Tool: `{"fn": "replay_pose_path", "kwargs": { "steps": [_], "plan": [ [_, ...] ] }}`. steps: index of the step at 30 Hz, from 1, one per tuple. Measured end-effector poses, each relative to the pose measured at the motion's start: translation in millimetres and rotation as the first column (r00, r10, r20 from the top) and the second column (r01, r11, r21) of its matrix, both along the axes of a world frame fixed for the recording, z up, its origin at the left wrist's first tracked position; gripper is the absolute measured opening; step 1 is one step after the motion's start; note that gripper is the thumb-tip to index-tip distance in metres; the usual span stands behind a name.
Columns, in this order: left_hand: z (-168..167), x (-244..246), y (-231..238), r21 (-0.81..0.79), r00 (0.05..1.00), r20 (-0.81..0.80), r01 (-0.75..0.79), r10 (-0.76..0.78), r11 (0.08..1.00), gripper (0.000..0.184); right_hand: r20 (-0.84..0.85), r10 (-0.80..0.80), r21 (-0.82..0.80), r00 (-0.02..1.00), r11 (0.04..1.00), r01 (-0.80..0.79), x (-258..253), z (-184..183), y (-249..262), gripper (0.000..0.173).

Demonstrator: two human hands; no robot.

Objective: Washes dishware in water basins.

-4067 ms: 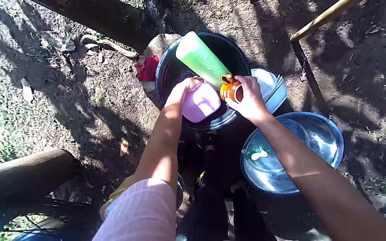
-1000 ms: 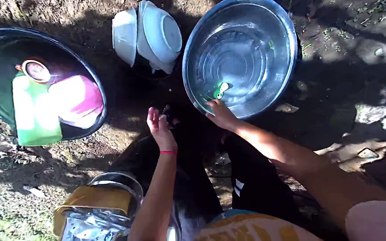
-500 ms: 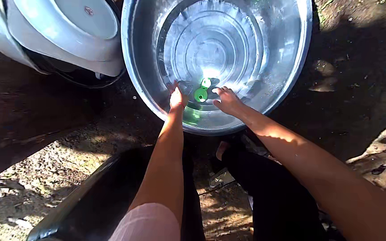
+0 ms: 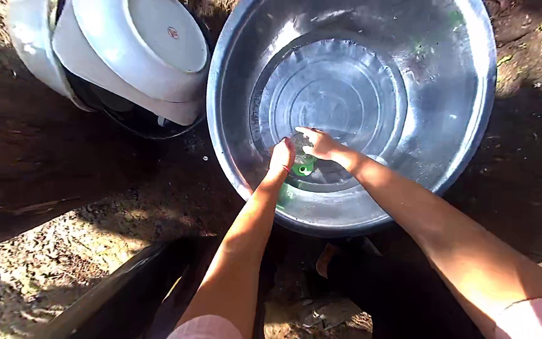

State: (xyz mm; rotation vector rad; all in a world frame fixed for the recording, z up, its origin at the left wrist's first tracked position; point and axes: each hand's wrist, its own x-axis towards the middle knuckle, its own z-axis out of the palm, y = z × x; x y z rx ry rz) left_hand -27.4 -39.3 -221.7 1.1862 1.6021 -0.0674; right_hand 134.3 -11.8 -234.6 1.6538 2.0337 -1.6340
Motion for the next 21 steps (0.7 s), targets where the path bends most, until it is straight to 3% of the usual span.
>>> {"fn": "replay_pose_path", "kwargs": {
  "steps": [2, 4, 6, 8, 10, 11, 12, 13, 14, 15, 16, 17, 18, 19, 20, 21],
  "plan": [
    [-7, 13, 14, 0.027, 0.99, 0.132, -0.042, 0.039, 0.999, 0.039, -0.072, -0.1, -0.253, 0.992, 0.964, 0.079, 22, 10, 24, 0.058],
    [-21, 23, 34, 0.095, 0.972, 0.235, 0.008, -0.031, 0.995, 0.044, -0.006, -0.182, -0.447, 0.983, 0.88, 0.16, 50, 24, 46, 0.048],
    [-31, 25, 49, 0.206, 0.962, 0.274, -0.039, -0.019, 0.978, 0.049, 0.062, -0.301, -0.5, 0.952, 0.816, 0.29, 72, 29, 49, 0.047],
    [-45, 17, 55, 0.388, 0.939, 0.225, -0.333, 0.262, 0.859, 0.047, 0.099, -0.448, -0.402, 0.888, 0.799, 0.448, 86, 30, 44, 0.047],
    [-63, 16, 63, 0.461, 0.747, 0.272, -0.654, 0.606, 0.6, 0.041, 0.099, -0.581, -0.251, 0.808, 0.771, 0.585, 92, 27, 37, 0.047],
    [-67, 29, 67, 0.373, 0.574, 0.365, -0.811, 0.733, 0.45, 0.038, 0.088, -0.625, -0.175, 0.775, 0.756, 0.63, 93, 21, 34, 0.05],
    [-64, 49, 70, 0.204, 0.42, 0.473, -0.907, 0.774, 0.368, 0.037, 0.084, -0.659, -0.098, 0.747, 0.741, 0.664, 92, 14, 33, 0.055],
    [-57, 72, 71, 0.008, 0.325, 0.564, -0.922, 0.759, 0.388, 0.036, 0.079, -0.674, -0.053, 0.734, 0.733, 0.678, 91, 9, 34, 0.059],
    [-46, 91, 68, -0.11, 0.32, 0.64, -0.861, 0.698, 0.496, 0.038, 0.05, -0.677, -0.04, 0.734, 0.733, 0.679, 91, 4, 35, 0.06],
    [-37, 106, 63, -0.063, 0.435, 0.702, -0.751, 0.564, 0.658, 0.041, -0.002, -0.673, -0.034, 0.74, 0.739, 0.673, 92, 0, 36, 0.056],
    [-30, 112, 58, 0.154, 0.649, 0.705, -0.534, 0.286, 0.831, 0.039, -0.061, -0.665, -0.032, 0.744, 0.746, 0.665, 95, -1, 37, 0.05],
    [-25, 109, 57, 0.441, 0.834, 0.544, -0.185, -0.097, 0.878, 0.038, -0.109, -0.664, -0.041, 0.74, 0.747, 0.664, 98, 0, 37, 0.045],
    [-17, 105, 60, 0.601, 0.869, 0.273, 0.181, -0.413, 0.779, 0.042, -0.142, -0.652, -0.078, 0.745, 0.758, 0.648, 105, 3, 38, 0.044],
    [-10, 101, 64, 0.65, 0.808, 0.036, 0.428, -0.589, 0.628, 0.047, -0.16, -0.629, -0.118, 0.761, 0.777, 0.618, 113, 7, 40, 0.044],
    [-8, 98, 68, 0.659, 0.741, -0.117, 0.556, -0.661, 0.506, 0.044, -0.176, -0.604, -0.16, 0.777, 0.797, 0.583, 118, 11, 42, 0.044],
    [-5, 98, 72, 0.648, 0.703, -0.211, 0.621, -0.679, 0.442, 0.041, -0.193, -0.585, -0.198, 0.788, 0.81, 0.552, 120, 16, 44, 0.044]
  ]
}}
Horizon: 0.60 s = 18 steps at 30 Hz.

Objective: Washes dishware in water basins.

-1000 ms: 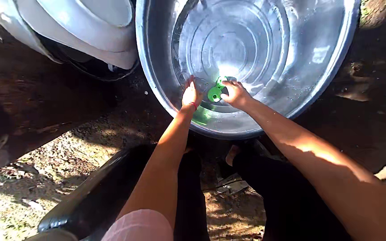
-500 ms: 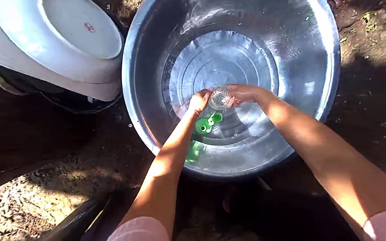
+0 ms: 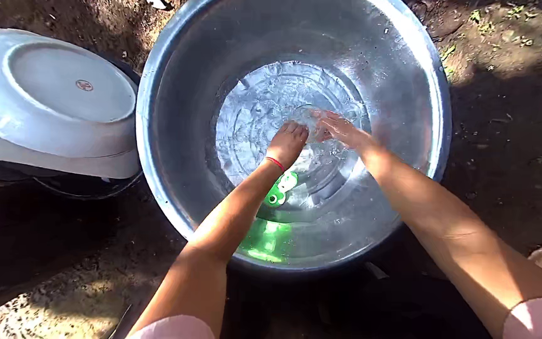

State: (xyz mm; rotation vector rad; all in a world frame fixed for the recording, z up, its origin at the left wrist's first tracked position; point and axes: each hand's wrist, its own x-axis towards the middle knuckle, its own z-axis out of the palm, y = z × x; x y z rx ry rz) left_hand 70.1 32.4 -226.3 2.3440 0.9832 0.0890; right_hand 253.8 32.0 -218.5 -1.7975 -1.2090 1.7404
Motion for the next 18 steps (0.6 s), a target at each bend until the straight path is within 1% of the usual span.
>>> {"fn": "replay_pose_path", "kwargs": {
  "steps": [1, 2, 4, 5, 6, 7, 8, 9, 10, 11, 12, 13, 14, 15, 16, 17, 18],
  "plan": [
    [5, 2, 3, 0.027, 0.999, -0.047, -0.01, 0.011, 1.0, 0.042, -0.032, 0.006, -0.022, 0.999, 1.0, -0.007, -2, 6, 2, 0.044],
    [11, 6, 4, 0.016, 0.996, -0.075, -0.05, 0.051, 0.999, 0.043, -0.059, 0.0, -0.027, 0.998, 1.0, -0.002, -6, 12, 4, 0.042],
    [23, 14, 3, -0.037, 0.985, -0.026, -0.171, 0.17, 0.985, 0.036, -0.159, 0.007, -0.006, 0.987, 1.0, -0.008, -6, 18, 10, 0.044],
    [29, 15, 3, -0.126, 0.973, 0.04, -0.223, 0.229, 0.967, 0.033, -0.242, 0.025, 0.028, 0.97, 0.999, -0.019, -1, 18, 12, 0.049],
    [34, 16, 3, -0.279, 0.945, 0.128, -0.257, 0.301, 0.925, 0.033, -0.335, 0.036, 0.062, 0.941, 0.998, -0.016, 6, 13, 12, 0.057],
    [33, 17, 4, -0.454, 0.885, 0.25, -0.25, 0.392, 0.855, 0.033, -0.434, 0.014, 0.069, 0.901, 0.997, 0.017, 11, 6, 11, 0.065],
    [28, 19, 5, -0.62, 0.787, 0.367, -0.19, 0.496, 0.761, 0.034, -0.502, -0.069, 0.034, 0.862, 0.994, 0.1, 10, -1, 9, 0.066],
    [22, 22, 4, -0.729, 0.679, 0.423, -0.137, 0.599, 0.67, 0.032, -0.525, -0.193, -0.034, 0.829, 0.978, 0.206, 5, -5, 5, 0.061],
    [16, 23, 5, -0.759, 0.613, 0.416, -0.172, 0.672, 0.628, 0.028, -0.532, -0.286, -0.108, 0.797, 0.956, 0.271, 1, -7, 1, 0.054],
    [8, 18, 6, -0.724, 0.591, 0.357, -0.315, 0.724, 0.614, 0.031, -0.515, -0.359, -0.166, 0.779, 0.933, 0.32, -3, -10, -1, 0.045],
    [-4, 7, 8, -0.629, 0.574, 0.274, -0.5, 0.772, 0.595, 0.039, -0.463, -0.421, -0.186, 0.78, 0.907, 0.379, -6, -15, -2, 0.036],
    [-18, -9, 9, -0.505, 0.518, 0.195, -0.675, 0.833, 0.538, 0.043, -0.384, -0.463, -0.152, 0.799, 0.885, 0.44, -9, -19, 0, 0.029],
    [-34, -24, 7, -0.422, 0.394, 0.156, -0.802, 0.906, 0.422, 0.043, -0.31, -0.458, -0.108, 0.833, 0.888, 0.447, -8, -22, -1, 0.023],
    [-50, -33, 4, -0.416, 0.232, 0.168, -0.865, 0.958, 0.282, 0.042, -0.242, -0.429, -0.043, 0.87, 0.901, 0.432, -8, -25, -2, 0.022],
    [-60, -30, 2, -0.525, 0.023, 0.194, -0.842, 0.981, 0.124, 0.04, -0.174, -0.385, 0.025, 0.906, 0.918, 0.395, -9, -30, -3, 0.024],
    [-60, -18, 1, -0.724, -0.198, 0.169, -0.69, 0.966, -0.014, 0.037, -0.117, -0.326, 0.069, 0.938, 0.939, 0.335, -11, -32, -4, 0.026],
    [-54, -4, 1, -0.892, -0.316, 0.085, -0.446, 0.945, -0.069, 0.036, -0.067, -0.272, 0.103, 0.96, 0.955, 0.278, -15, -33, -4, 0.028]
  ]
}}
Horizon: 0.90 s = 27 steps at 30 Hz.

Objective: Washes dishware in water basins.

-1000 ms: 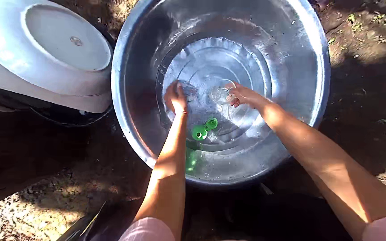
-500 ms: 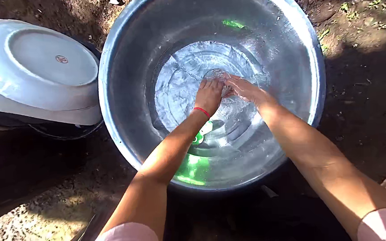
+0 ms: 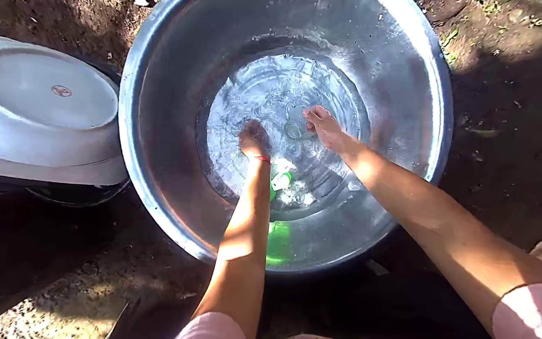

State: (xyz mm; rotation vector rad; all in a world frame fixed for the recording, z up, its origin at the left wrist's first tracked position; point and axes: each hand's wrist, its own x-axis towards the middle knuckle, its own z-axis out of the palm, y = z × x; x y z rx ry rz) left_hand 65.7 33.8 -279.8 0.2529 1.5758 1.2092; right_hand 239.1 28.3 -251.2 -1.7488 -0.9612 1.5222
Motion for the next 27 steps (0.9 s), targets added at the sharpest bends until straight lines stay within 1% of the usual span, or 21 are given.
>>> {"fn": "replay_pose_path", "kwargs": {
  "steps": [1, 2, 3, 5, 7, 8, 10, 12, 13, 14, 15, 16, 17, 18, 20, 21, 22, 23, 25, 26, 27],
  "plan": [
    [12, 11, 1, -0.004, 0.97, 0.245, 0.013, -0.012, 1.0, 0.033, 0.033, 0.055, 0.021, 0.998, 0.998, -0.056, -3, 1, 1, 0.03],
    [25, 18, 3, 0.034, 0.935, 0.349, 0.059, -0.067, 0.998, 0.037, 0.055, 0.114, 0.058, 0.992, 0.991, -0.117, -4, 2, 3, 0.03],
    [36, 18, 4, 0.089, 0.947, 0.289, 0.12, -0.141, 0.989, 0.041, 0.085, 0.185, 0.105, 0.979, 0.976, -0.193, -2, 2, 4, 0.03],
    [32, -4, 5, 0.187, 0.976, -0.16, 0.178, -0.148, 0.966, 0.04, 0.26, 0.365, 0.179, 0.894, 0.892, -0.416, 5, 4, 2, 0.031],
    [6, -37, 1, 0.14, 0.844, -0.536, 0.124, -0.03, 0.982, 0.039, 0.555, 0.463, 0.174, 0.691, 0.748, -0.641, 10, 7, -1, 0.028],
    [-2, -45, -2, 0.074, 0.821, -0.57, 0.068, -0.013, 0.995, 0.04, 0.648, 0.488, 0.142, 0.585, 0.677, -0.722, 9, 8, -4, 0.026],
    [-5, -29, -3, 0.031, 0.948, -0.314, -0.047, 0.055, 0.998, 0.039, 0.74, 0.498, 0.136, 0.453, 0.548, -0.825, 3, 7, -5, 0.02],
    [3, 0, -3, 0.095, 0.998, 0.065, 0.004, -0.01, 0.995, 0.034, 0.719, 0.46, 0.274, 0.52, 0.5, -0.821, 0, 3, -5, 0.022],
    [8, 12, -8, 0.19, 0.984, 0.08, 0.141, -0.158, 0.972, 0.039, 0.666, 0.407, 0.381, 0.625, 0.535, -0.754, 0, -3, -5, 0.03],
    [5, 20, -17, 0.316, 0.937, -0.072, 0.346, -0.342, 0.883, 0.044, 0.58, 0.327, 0.481, 0.746, 0.601, -0.638, 1, -11, -4, 0.038],
    [-4, 21, -26, 0.373, 0.808, -0.34, 0.585, -0.481, 0.72, 0.045, 0.471, 0.258, 0.501, 0.844, 0.709, -0.496, 0, -16, -2, 0.046],
    [-13, 17, -34, 0.299, 0.581, -0.594, 0.801, -0.557, 0.518, 0.046, 0.347, 0.196, 0.451, 0.917, 0.823, -0.346, -1, -22, -2, 0.05],
    [-19, 11, -38, 0.148, 0.307, -0.774, 0.938, -0.555, 0.313, 0.048, 0.203, 0.148, 0.334, 0.968, 0.919, -0.21, -4, -25, -2, 0.051],
    [-26, 8, -38, 0.003, 0.088, -0.877, 0.984, -0.473, 0.177, 0.053, 0.065, 0.099, 0.209, 0.993, 0.972, -0.111, -8, -27, -2, 0.052],
    [-23, 6, -25, -0.202, -0.136, -0.881, 0.974, -0.454, 0.1, 0.046, -0.118, 0.04, 0.029, 0.992, 0.999, -0.037, -15, -30, -4, 0.056],
    [-16, 4, -18, -0.228, -0.136, -0.826, 0.968, -0.547, 0.104, 0.044, -0.167, 0.033, -0.015, 0.985, 0.999, -0.036, -17, -29, -7, 0.057],
    [-7, 4, -13, -0.207, -0.068, -0.749, 0.969, -0.659, 0.135, 0.044, -0.192, 0.036, -0.042, 0.981, 0.998, -0.045, -18, -25, -7, 0.056],
    [4, 5, -8, -0.136, 0.062, -0.655, 0.971, -0.753, 0.198, 0.045, -0.203, 0.033, -0.067, 0.979, 0.997, -0.047, -15, -20, -4, 0.057],
    [26, 8, -3, 0.12, 0.439, -0.406, 0.895, -0.802, 0.429, 0.043, -0.295, -0.023, -0.139, 0.955, 0.99, -0.019, -8, -8, 3, 0.059],
    [37, 10, -1, 0.218, 0.572, -0.231, 0.819, -0.787, 0.531, 0.038, -0.389, -0.055, -0.179, 0.92, 0.984, -0.016, -6, -3, 4, 0.06],
    [44, 12, 1, 0.266, 0.641, -0.107, 0.755, -0.76, 0.599, 0.027, -0.5, -0.073, -0.179, 0.863, 0.984, -0.021, -5, -1, 3, 0.059]
  ]
}}
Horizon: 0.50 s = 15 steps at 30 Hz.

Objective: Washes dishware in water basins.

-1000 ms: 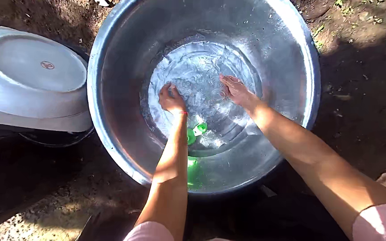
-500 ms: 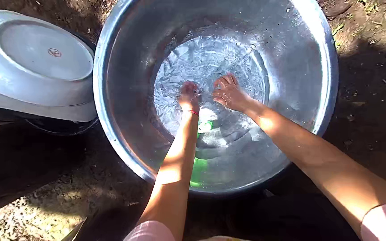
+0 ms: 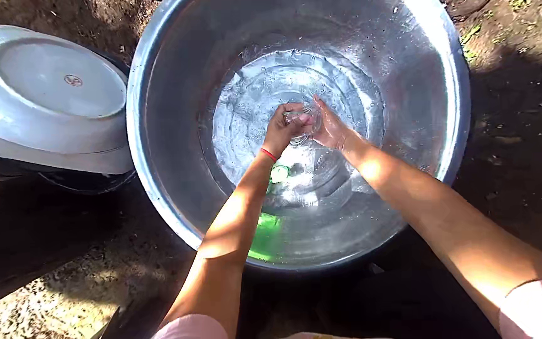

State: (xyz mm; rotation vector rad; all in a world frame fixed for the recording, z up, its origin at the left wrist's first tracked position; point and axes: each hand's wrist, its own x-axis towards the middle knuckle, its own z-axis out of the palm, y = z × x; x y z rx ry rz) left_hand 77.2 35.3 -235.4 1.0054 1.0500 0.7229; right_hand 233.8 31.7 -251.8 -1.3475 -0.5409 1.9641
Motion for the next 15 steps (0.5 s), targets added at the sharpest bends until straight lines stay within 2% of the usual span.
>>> {"fn": "replay_pose_path", "kwargs": {
  "steps": [1, 2, 4, 5, 6, 7, 8, 9, 10, 11, 12, 13, 14, 15],
  "plan": [
    [4, 1, 4, -0.018, 0.999, 0.031, -0.027, 0.028, 0.999, 0.021, -0.126, -0.007, 0.033, 0.992, 0.999, 0.011, -1, 0, -1, 0.054],
    [5, 0, 9, 0.011, 0.999, -0.022, -0.036, 0.036, 0.999, 0.027, -0.192, -0.032, 0.055, 0.981, 0.998, 0.044, -4, 0, -1, 0.048],
    [1, -14, 17, 0.142, 0.939, -0.337, -0.016, 0.063, 0.99, 0.039, -0.159, -0.191, -0.059, 0.969, 0.981, 0.184, -16, 7, -2, 0.036],
    [-5, -29, 16, 0.191, 0.849, -0.512, -0.04, 0.134, 0.981, 0.041, -0.127, -0.268, -0.149, 0.955, 0.957, 0.249, -20, 11, -2, 0.037],
    [-12, -46, 13, 0.224, 0.742, -0.625, -0.128, 0.243, 0.966, 0.042, -0.104, -0.335, -0.232, 0.936, 0.924, 0.305, -21, 12, -3, 0.041],
    [-24, -62, 6, 0.253, 0.66, -0.647, -0.285, 0.381, 0.924, 0.042, -0.111, -0.391, -0.296, 0.914, 0.89, 0.346, -20, 11, -2, 0.045],
    [-37, -71, -1, 0.229, 0.617, -0.598, -0.48, 0.511, 0.847, 0.042, -0.109, -0.43, -0.336, 0.896, 0.865, 0.373, -18, 9, -2, 0.047],
    [-44, -69, -8, 0.109, 0.598, -0.495, -0.678, 0.631, 0.727, 0.039, -0.105, -0.443, -0.354, 0.891, 0.853, 0.382, -14, 6, -2, 0.046],
    [-43, -57, -14, -0.1, 0.59, -0.332, -0.797, 0.736, 0.595, 0.035, -0.094, -0.458, -0.373, 0.884, 0.84, 0.395, -12, 3, -2, 0.046],
    [-34, -43, -19, -0.343, 0.595, -0.139, -0.779, 0.792, 0.525, 0.032, -0.085, -0.476, -0.392, 0.875, 0.824, 0.41, -11, 1, -1, 0.046],
    [-24, -30, -23, -0.51, 0.584, 0.033, -0.688, 0.811, 0.516, 0.029, -0.097, -0.477, -0.395, 0.873, 0.824, 0.406, -10, 0, -1, 0.045],
    [-11, -16, -27, -0.554, 0.603, 0.168, -0.597, 0.78, 0.58, 0.035, -0.122, -0.479, -0.386, 0.869, 0.83, 0.403, -10, -1, -2, 0.046],
    [1, -6, -30, -0.472, 0.678, 0.24, -0.544, 0.695, 0.694, 0.039, -0.16, -0.486, -0.373, 0.859, 0.836, 0.404, -9, -2, -3, 0.047],
    [10, 1, -32, -0.277, 0.774, 0.221, -0.534, 0.594, 0.799, 0.04, -0.227, -0.473, -0.34, 0.851, 0.857, 0.386, -8, -1, -5, 0.049]
  ]
}}
